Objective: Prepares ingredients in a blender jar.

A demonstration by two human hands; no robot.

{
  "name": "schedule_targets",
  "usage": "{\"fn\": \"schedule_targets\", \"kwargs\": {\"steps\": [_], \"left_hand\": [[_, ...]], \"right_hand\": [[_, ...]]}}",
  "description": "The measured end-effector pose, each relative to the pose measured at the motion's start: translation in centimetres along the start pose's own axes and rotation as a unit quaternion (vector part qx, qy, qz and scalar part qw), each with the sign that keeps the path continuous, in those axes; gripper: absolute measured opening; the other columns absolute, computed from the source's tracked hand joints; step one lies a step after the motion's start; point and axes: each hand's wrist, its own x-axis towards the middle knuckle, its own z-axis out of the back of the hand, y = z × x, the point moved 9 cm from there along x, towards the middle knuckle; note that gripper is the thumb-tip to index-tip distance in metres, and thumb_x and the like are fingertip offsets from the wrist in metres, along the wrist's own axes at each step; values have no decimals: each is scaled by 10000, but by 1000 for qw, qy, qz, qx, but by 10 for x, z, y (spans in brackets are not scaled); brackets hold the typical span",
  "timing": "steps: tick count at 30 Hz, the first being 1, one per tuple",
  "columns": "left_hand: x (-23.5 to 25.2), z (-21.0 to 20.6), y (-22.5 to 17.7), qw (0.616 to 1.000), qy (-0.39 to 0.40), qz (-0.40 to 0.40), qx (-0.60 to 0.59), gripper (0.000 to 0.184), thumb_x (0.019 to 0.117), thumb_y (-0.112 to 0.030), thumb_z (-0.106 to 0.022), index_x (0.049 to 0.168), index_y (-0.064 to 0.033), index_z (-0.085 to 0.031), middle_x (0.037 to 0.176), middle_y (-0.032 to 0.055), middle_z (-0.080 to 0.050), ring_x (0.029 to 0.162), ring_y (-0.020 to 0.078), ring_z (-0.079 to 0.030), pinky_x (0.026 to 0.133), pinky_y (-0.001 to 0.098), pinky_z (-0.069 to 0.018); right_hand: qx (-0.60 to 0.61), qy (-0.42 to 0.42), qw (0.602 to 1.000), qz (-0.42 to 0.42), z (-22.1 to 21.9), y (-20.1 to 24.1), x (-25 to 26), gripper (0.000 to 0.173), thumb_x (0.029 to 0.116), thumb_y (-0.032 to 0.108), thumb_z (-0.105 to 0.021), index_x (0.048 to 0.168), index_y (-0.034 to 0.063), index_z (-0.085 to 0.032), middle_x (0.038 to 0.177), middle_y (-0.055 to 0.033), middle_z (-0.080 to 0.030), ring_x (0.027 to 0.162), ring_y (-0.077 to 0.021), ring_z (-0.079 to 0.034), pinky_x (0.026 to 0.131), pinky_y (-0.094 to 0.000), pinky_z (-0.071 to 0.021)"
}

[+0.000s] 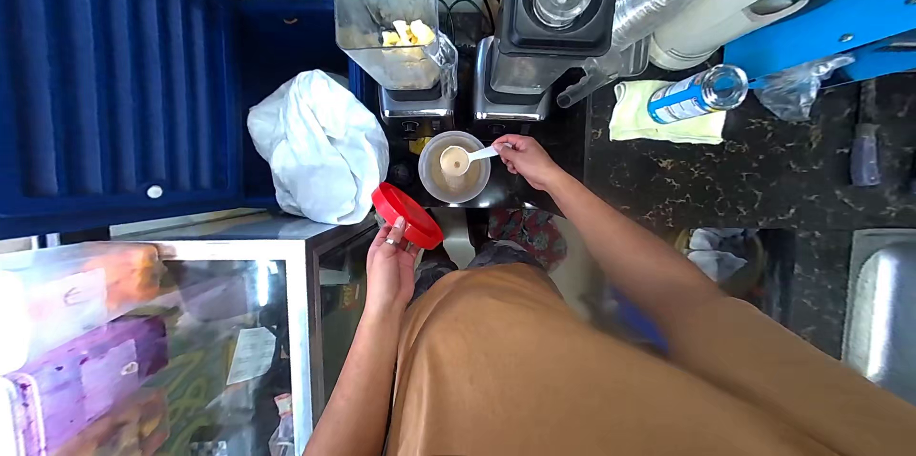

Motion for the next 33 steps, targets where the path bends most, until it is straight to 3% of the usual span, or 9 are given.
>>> {"fn": "schedule_targets", "kwargs": {"steps": [16,22,33], "left_hand": [[7,-5,-7,1000,5,2,7,295,1074,-137,-490,1316,28,-527,1166,210,-672,1056,300,-687,942,485,-570],[10,-5,-12,1000,1,5,4,289,1070,-117,-487,1317,28,-529,1162,217,-670,1054,301,-685,947,486,-567],[19,-7,-19,1000,18,3,9,288,1073,-134,-487,1309,22,-537,1166,208,-673,1059,302,-685,950,491,-565]], "right_hand": [[-11,-34,999,22,4,2,0,233,1063,220,-558,1157,49,-686,740,-27,-561,566,-96,-467,536,-269,-423],[69,-14,997,-20,1,-9,0,220,1067,183,-543,1190,38,-654,744,-7,-531,548,-75,-456,518,-238,-422],[102,-14,994,-22,-2,-3,0,198,1064,180,-550,1164,47,-658,729,7,-517,540,-67,-437,512,-228,-406]]}}
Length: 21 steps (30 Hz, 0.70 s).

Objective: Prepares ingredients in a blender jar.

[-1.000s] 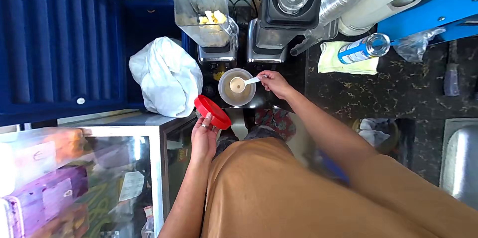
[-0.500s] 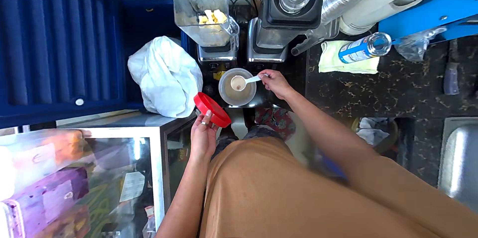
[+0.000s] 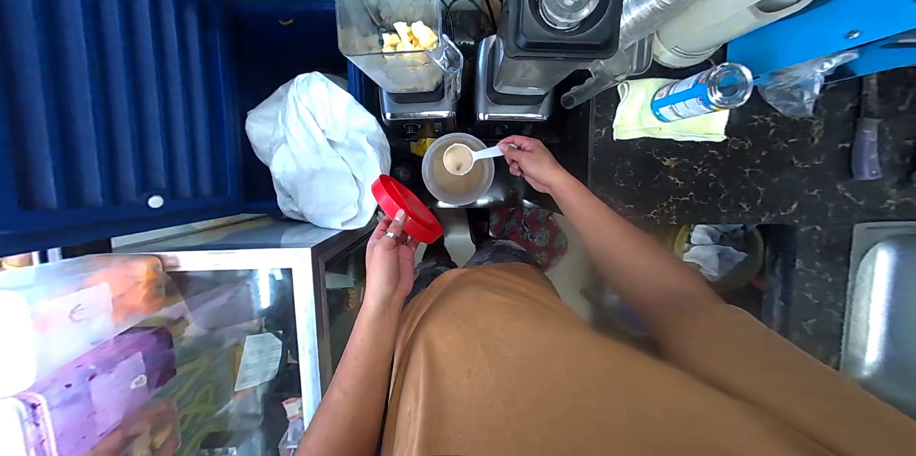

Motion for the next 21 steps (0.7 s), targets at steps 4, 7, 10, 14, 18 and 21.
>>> {"fn": "schedule_targets", "kwargs": {"steps": [4,7,10,14,18,21], "left_hand": [[2,1,-5,1000,0,3,-5,291,1074,-133,-481,1314,27,-519,1164,208,-670,1057,302,-686,941,488,-570],[6,5,-12,1000,8,-5,-11,292,1070,-140,-491,1301,36,-519,1144,205,-676,1039,302,-690,925,486,-576],[8,7,-24,1000,15,-7,-20,306,1067,-150,-501,1314,29,-519,1151,198,-681,1039,291,-694,917,475,-580],[8,10,-38,999,22,-7,-33,290,1066,-140,-503,1299,32,-521,1135,200,-682,1023,288,-698,910,468,-585],[7,22,-53,999,33,-14,-31,282,1065,-139,-507,1284,37,-530,1109,203,-689,993,286,-705,890,463,-593],[10,34,-65,999,34,-13,-35,288,1061,-131,-512,1295,37,-525,1116,205,-687,999,295,-707,893,469,-595]], "right_hand": [[86,14,996,-27,-9,15,-22,180,1065,200,-548,1165,83,-639,718,36,-505,528,-47,-425,497,-202,-389],[118,-4,993,-5,-21,70,-58,181,1063,229,-558,1166,117,-657,703,45,-495,517,-30,-408,495,-181,-386],[120,-40,988,84,-34,163,-84,170,1064,193,-550,1109,87,-675,694,36,-531,512,-43,-445,501,-198,-434],[-41,-122,962,241,-50,272,-74,214,1049,176,-558,1136,31,-689,720,-16,-595,526,-98,-511,506,-269,-478],[-364,-133,856,343,-93,311,-31,262,1045,227,-561,1161,91,-753,1009,-89,-744,887,-189,-711,850,-411,-594],[-532,-98,727,424,-126,307,-21,274,1056,157,-526,1200,107,-754,990,-130,-698,942,-285,-693,873,-460,-581]]}}
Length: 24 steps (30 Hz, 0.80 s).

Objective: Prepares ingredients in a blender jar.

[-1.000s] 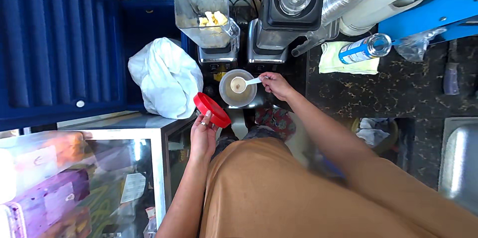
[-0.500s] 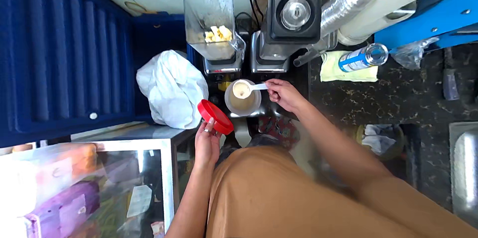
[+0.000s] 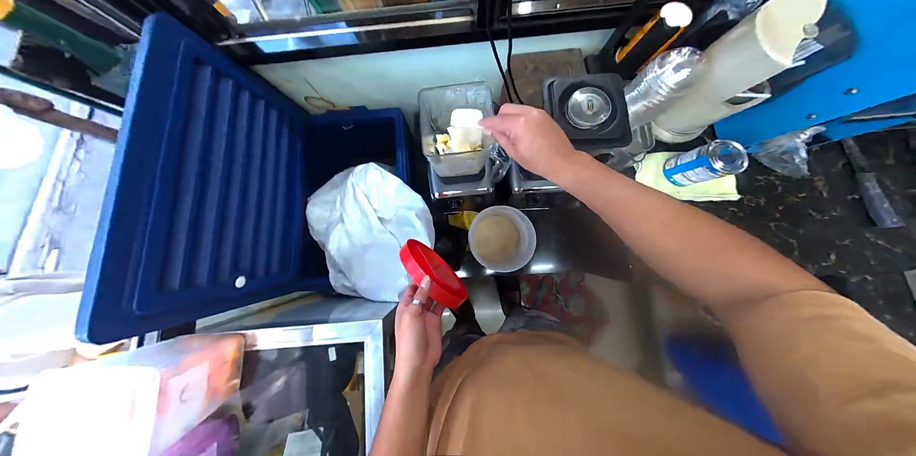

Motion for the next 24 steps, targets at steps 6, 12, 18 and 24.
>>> {"fn": "schedule_targets", "kwargs": {"steps": [6,12,18,24], "left_hand": [[13,10,-19,999,29,2,29,251,1045,-87,-521,1256,46,-554,1081,198,-691,967,280,-709,876,462,-601],[31,-12,-27,989,109,7,100,293,1023,-84,-557,1292,32,-563,1137,175,-679,997,247,-695,885,417,-597],[57,-56,-18,953,202,-41,220,346,970,-90,-636,1282,50,-583,1118,143,-692,1021,213,-682,906,383,-583],[64,-107,52,690,314,-190,624,527,908,-307,-760,1334,-23,-636,1350,145,-645,1282,237,-600,1101,422,-492]], "right_hand": [[-97,16,993,71,-10,24,-6,307,1027,30,-529,1247,95,-733,957,-142,-672,921,-305,-679,824,-419,-586],[13,-165,982,-86,64,54,-67,256,1044,152,-587,1240,104,-744,943,-90,-683,832,-179,-661,760,-334,-576],[273,-225,840,-412,17,4,-233,220,1031,134,-568,1158,36,-717,804,-24,-680,603,-72,-597,559,-251,-537],[277,34,787,-550,-116,-61,-278,445,1026,302,-611,1406,73,-587,1164,-169,-699,1007,-265,-705,920,-464,-585]]}}
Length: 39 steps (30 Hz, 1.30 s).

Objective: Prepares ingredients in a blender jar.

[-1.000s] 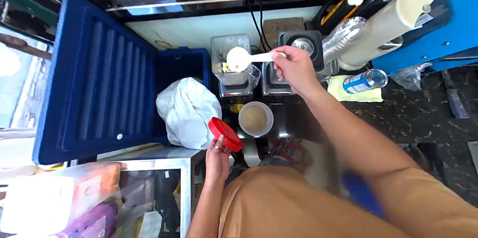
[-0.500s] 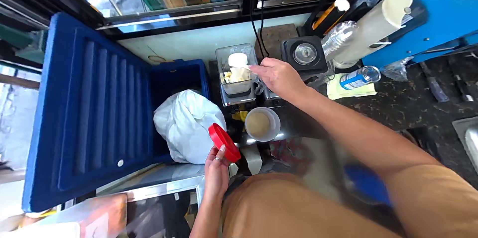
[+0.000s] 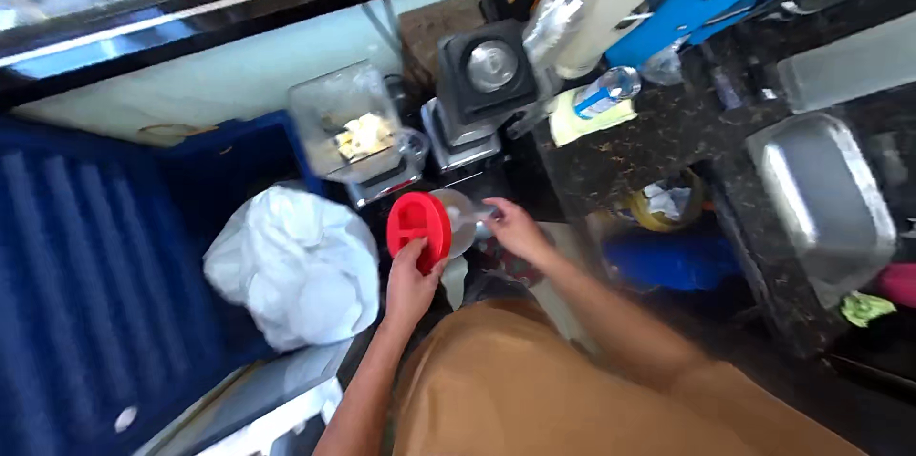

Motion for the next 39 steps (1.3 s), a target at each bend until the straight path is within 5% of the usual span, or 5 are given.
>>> {"fn": "schedule_targets", "kwargs": {"steps": [11,19,25,30,39], "left_hand": [[32,-93,-31,908,117,-32,401,479,946,-258,-671,1367,-38,-609,1460,183,-570,1425,396,-450,1158,591,-365],[19,-117,11,906,92,-48,411,837,940,-605,-591,1565,-79,-410,1652,160,-333,1568,346,-196,1256,633,-67],[-26,39,-8,926,-183,91,317,245,932,-344,-671,1076,-161,-748,1100,69,-741,1161,290,-661,1184,662,-288],[-108,139,54,903,-189,247,295,294,987,-248,-597,1060,15,-706,1041,237,-717,1075,436,-668,1078,684,-385],[-148,145,95,904,-273,236,229,497,994,-539,-519,1022,-91,-732,986,139,-733,989,348,-696,945,643,-493]], "right_hand": [[144,-425,886,119,291,-50,80,1168,703,344,-941,1574,-15,-252,1514,-249,-448,1378,-299,-497,1136,-430,-471],[167,-438,871,145,298,-33,87,971,747,194,-917,1494,-62,-352,1422,-251,-544,1327,-264,-562,1127,-389,-475],[102,-336,883,312,318,78,14,970,766,202,-889,1504,-73,-321,1482,-240,-483,1368,-227,-516,1142,-339,-456],[159,-211,876,403,289,195,-18,924,756,241,-883,1489,47,-355,1366,-86,-563,1235,-173,-601,1028,-361,-554],[-89,-49,847,521,157,356,-10,920,695,334,-929,1453,58,-489,1335,-114,-634,1211,-159,-634,1037,-371,-558]]}}
